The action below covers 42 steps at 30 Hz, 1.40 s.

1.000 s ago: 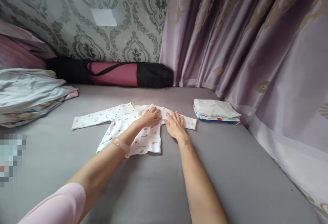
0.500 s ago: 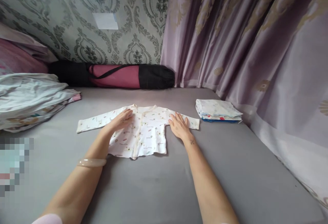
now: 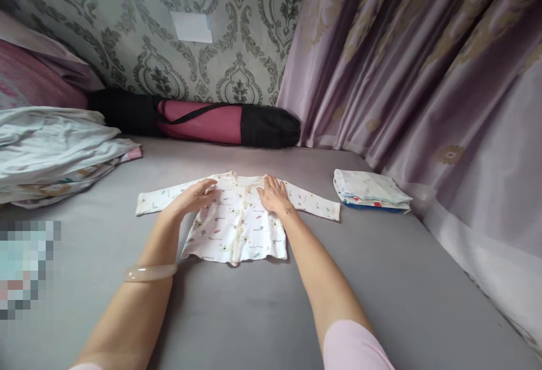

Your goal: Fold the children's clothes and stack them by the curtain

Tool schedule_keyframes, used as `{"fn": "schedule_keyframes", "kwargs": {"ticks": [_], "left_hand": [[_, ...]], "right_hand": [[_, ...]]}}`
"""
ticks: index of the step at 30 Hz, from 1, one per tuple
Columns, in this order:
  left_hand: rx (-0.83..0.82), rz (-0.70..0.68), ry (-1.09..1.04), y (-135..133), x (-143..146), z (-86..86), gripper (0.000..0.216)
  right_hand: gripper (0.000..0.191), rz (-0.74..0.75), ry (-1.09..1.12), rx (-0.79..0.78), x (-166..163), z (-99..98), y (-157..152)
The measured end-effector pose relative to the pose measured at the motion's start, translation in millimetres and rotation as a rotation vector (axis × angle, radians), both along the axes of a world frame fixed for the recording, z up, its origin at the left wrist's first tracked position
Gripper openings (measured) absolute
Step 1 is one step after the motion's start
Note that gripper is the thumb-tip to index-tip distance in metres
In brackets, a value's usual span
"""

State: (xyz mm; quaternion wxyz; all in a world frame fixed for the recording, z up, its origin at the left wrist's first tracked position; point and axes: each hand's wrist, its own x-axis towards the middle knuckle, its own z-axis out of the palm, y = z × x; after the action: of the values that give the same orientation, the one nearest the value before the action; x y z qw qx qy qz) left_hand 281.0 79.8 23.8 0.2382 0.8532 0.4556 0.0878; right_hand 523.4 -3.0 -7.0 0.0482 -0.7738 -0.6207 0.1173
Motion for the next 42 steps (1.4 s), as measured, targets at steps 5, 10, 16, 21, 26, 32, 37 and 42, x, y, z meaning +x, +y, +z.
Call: {"fn": "schedule_keyframes", "kwargs": {"ticks": [5,10,16,21,26,32,37,42], "left_hand": [[-0.017,0.035,0.009,2,-2,3.3,0.047],[-0.015,0.048,-0.004,6,-6,1.4,0.044],[-0.059,0.115,-0.015,9,-14,1.7,0.044],[-0.061,0.286,-0.031,21,-34,1.9,0.042],[0.034,0.768,-0.019,34,-73,-5.1,0.042],[-0.016,1.054,0.034,30,-93,-9.0,0.037],[-0.152,1.015,0.038,30,-92,-7.5,0.034],[-0.038,0.977,-0.037,31,-91,-6.5,0.029]], "right_hand": [[0.061,-0.002,-0.023,-0.001,3,2.4,1],[0.047,0.075,-0.073,0.137,-29,20.9,9],[0.049,0.343,0.065,0.106,-82,14.2,35],[0.066,0.203,0.08,-0.001,-90,2.6,55],[0.071,0.205,0.048,0.083,-90,-6.6,52],[0.07,0.205,0.016,0.081,-90,-9.3,52],[0.069,0.204,-0.01,0.081,-91,-8.6,53],[0.069,0.204,-0.011,0.087,-92,-9.6,53]]}}
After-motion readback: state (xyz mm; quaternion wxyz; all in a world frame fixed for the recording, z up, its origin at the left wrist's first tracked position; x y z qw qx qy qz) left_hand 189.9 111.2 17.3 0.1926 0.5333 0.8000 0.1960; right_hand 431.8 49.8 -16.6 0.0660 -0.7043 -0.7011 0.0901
